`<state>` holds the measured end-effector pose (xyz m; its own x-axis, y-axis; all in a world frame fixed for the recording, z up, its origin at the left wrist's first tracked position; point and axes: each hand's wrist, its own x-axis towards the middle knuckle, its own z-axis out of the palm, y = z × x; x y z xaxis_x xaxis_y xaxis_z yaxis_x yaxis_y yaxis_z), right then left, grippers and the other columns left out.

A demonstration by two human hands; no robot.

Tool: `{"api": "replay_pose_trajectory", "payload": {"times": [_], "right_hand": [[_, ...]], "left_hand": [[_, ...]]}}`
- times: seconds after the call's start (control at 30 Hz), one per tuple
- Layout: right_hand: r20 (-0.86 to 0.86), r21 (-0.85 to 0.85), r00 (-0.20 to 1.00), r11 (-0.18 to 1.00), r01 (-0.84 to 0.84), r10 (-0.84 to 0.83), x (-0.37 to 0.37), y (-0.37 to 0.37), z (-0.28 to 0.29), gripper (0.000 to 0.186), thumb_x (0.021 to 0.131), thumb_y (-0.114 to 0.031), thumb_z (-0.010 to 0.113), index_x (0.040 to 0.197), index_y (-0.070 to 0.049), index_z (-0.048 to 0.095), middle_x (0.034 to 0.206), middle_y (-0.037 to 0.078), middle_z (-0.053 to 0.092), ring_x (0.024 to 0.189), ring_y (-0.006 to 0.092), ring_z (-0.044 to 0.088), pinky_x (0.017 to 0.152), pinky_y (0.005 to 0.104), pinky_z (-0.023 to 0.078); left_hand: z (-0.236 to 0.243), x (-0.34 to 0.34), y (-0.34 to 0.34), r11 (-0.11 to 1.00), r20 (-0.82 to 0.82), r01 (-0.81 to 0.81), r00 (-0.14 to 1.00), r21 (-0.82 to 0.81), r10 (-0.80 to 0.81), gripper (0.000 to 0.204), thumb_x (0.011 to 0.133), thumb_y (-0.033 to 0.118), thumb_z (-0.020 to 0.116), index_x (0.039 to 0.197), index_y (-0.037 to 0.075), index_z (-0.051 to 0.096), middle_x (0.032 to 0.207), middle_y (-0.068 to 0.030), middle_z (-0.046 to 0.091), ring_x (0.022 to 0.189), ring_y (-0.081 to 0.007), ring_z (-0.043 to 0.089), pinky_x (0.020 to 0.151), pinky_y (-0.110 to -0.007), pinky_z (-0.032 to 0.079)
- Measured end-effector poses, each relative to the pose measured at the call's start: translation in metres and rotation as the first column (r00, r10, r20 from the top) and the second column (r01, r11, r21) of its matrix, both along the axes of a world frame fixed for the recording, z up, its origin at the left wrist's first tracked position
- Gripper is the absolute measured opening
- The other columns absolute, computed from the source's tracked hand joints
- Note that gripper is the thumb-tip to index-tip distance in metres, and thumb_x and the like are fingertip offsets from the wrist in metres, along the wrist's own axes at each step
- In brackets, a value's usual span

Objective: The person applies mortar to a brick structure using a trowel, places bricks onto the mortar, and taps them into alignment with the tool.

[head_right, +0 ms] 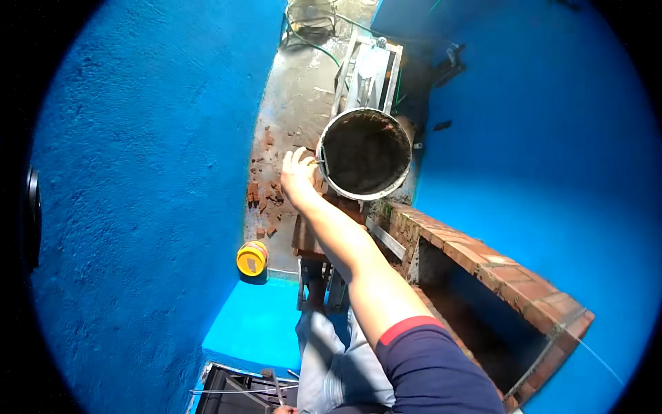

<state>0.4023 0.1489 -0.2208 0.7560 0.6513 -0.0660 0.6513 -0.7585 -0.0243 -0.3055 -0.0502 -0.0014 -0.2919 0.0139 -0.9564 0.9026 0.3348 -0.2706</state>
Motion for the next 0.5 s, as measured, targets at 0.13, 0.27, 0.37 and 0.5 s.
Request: {"api": "replay_pose_trajectory", "payload": {"times": [0.13,0.27,0.37,0.5], "right_hand": [[-0.534,-0.013,0.835,0.986,-0.169,0.136,0.024,0.013,-0.009,0.018,0.077,-0.012,0.058,0.080,0.002,0.070,0.085,0.023,0.069,0.078,0.0349,0.069,0.069,0.0430,0.056],[-0.603,-0.012,0.793,0.993,-0.115,0.085,0.097,-0.043,0.039,0.018,0.077,-0.013,0.059,0.080,0.001,0.070,0.084,0.025,0.067,0.082,0.0389,0.068,0.071,0.0452,0.055],[-0.559,-0.129,0.828,0.983,-0.134,0.039,0.151,-0.112,0.033,0.017,0.077,-0.010,0.056,0.084,-0.002,0.070,0.089,0.024,0.067,0.087,0.0380,0.067,0.075,0.0450,0.055],[-0.548,-0.369,0.836,0.891,-0.265,0.022,0.184,-0.162,-0.015,0.018,0.076,-0.009,0.057,0.086,-0.003,0.070,0.089,0.022,0.068,0.088,0.0379,0.067,0.076,0.0448,0.055]], "left_hand": [[0.000,-0.009,-0.051,0.964,0.132,0.248,0.963,-0.099,-0.234,0.023,0.082,0.032,0.063,0.094,0.014,0.070,0.098,-0.0123,0.069,0.091,-0.0241,0.064,0.080,-0.042,0.051],[0.010,0.023,-0.063,0.846,0.207,0.492,0.823,0.203,-0.528,0.028,0.086,0.035,0.056,0.085,0.011,0.071,0.086,-0.0161,0.067,0.083,-0.0341,0.064,0.078,-0.045,0.051],[0.012,0.047,-0.054,0.787,0.285,0.578,0.733,0.216,-0.617,0.022,0.088,0.022,0.054,0.087,0.012,0.073,0.085,-0.0136,0.069,0.080,-0.0310,0.066,0.074,-0.041,0.052],[-0.006,0.039,-0.059,0.911,0.241,0.315,0.893,0.268,-0.380,0.023,0.089,0.022,0.055,0.088,0.010,0.074,0.079,-0.0081,0.070,0.075,-0.0218,0.065,0.067,-0.036,0.053]]}}
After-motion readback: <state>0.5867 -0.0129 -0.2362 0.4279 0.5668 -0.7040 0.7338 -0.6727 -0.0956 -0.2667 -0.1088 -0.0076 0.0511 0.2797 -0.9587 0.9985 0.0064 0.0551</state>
